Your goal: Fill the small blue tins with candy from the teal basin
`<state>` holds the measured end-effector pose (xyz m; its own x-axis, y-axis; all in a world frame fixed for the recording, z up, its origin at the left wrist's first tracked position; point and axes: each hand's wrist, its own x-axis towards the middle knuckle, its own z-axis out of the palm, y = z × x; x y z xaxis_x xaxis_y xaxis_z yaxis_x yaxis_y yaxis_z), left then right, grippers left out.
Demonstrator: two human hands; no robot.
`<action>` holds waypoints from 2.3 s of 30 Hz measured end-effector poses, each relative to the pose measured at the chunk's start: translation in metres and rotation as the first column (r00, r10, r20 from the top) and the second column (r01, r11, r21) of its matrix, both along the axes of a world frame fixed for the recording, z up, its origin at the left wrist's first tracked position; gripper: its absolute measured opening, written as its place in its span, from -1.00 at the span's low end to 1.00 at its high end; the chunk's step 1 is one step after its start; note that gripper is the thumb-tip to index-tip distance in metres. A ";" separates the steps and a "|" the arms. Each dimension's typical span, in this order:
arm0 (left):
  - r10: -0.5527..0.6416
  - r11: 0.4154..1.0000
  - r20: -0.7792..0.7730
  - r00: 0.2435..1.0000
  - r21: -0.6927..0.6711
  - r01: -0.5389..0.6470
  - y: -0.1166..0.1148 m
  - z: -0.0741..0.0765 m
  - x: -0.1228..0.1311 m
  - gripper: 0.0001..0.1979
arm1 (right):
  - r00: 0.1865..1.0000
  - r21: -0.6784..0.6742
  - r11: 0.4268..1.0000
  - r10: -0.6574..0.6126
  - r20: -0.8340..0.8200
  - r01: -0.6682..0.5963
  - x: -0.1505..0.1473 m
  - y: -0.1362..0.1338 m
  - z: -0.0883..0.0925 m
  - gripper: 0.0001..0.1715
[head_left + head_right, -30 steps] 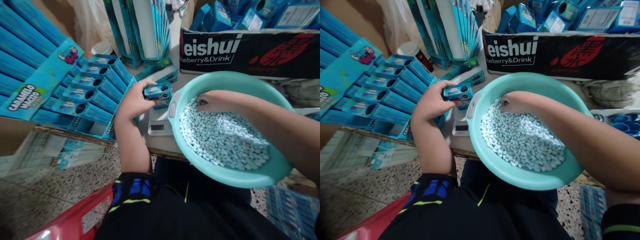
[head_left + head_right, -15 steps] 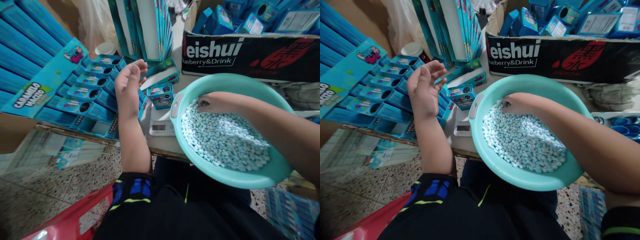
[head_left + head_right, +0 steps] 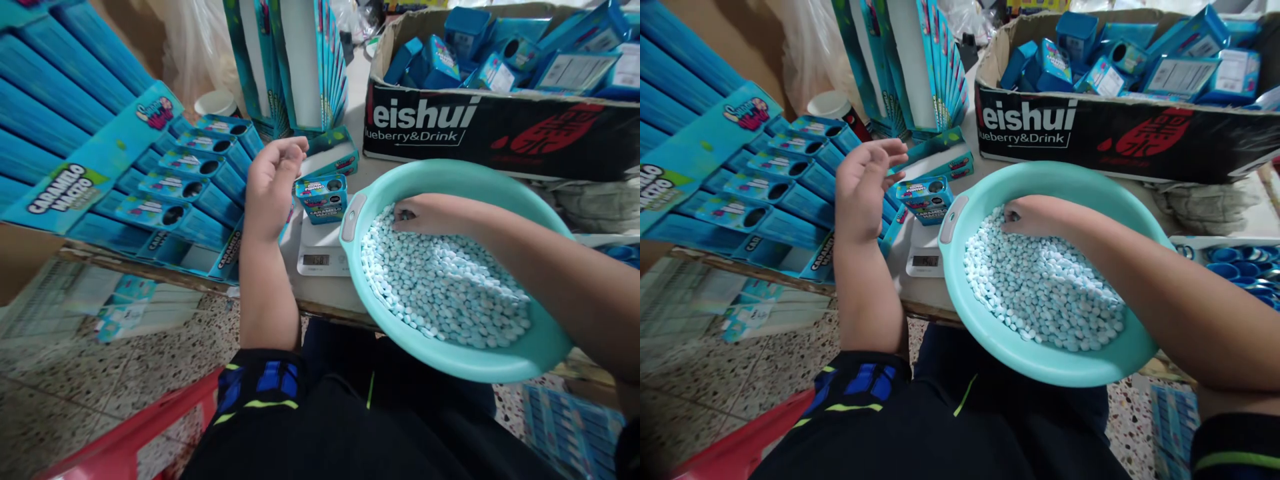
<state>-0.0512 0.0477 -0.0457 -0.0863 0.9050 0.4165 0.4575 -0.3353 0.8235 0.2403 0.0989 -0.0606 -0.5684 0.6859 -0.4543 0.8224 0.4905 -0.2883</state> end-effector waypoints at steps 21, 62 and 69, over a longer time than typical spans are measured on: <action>0.061 0.955 -0.465 0.883 0.284 0.083 -0.014 0.005 0.015 -0.57 | 0.999 0.022 1.000 0.019 -0.032 -0.018 -0.001 -0.001 0.001 -0.75; -0.021 0.991 -0.153 0.988 -0.132 0.001 -0.002 -0.004 -0.014 -0.39 | 1.000 0.017 1.000 0.017 -0.006 -0.017 0.000 -0.001 0.001 -0.72; 0.044 0.998 -0.180 0.983 -0.027 -0.050 0.004 -0.013 -0.018 -0.55 | 1.000 -0.005 1.000 -0.002 -0.008 0.002 0.001 0.001 0.000 -0.71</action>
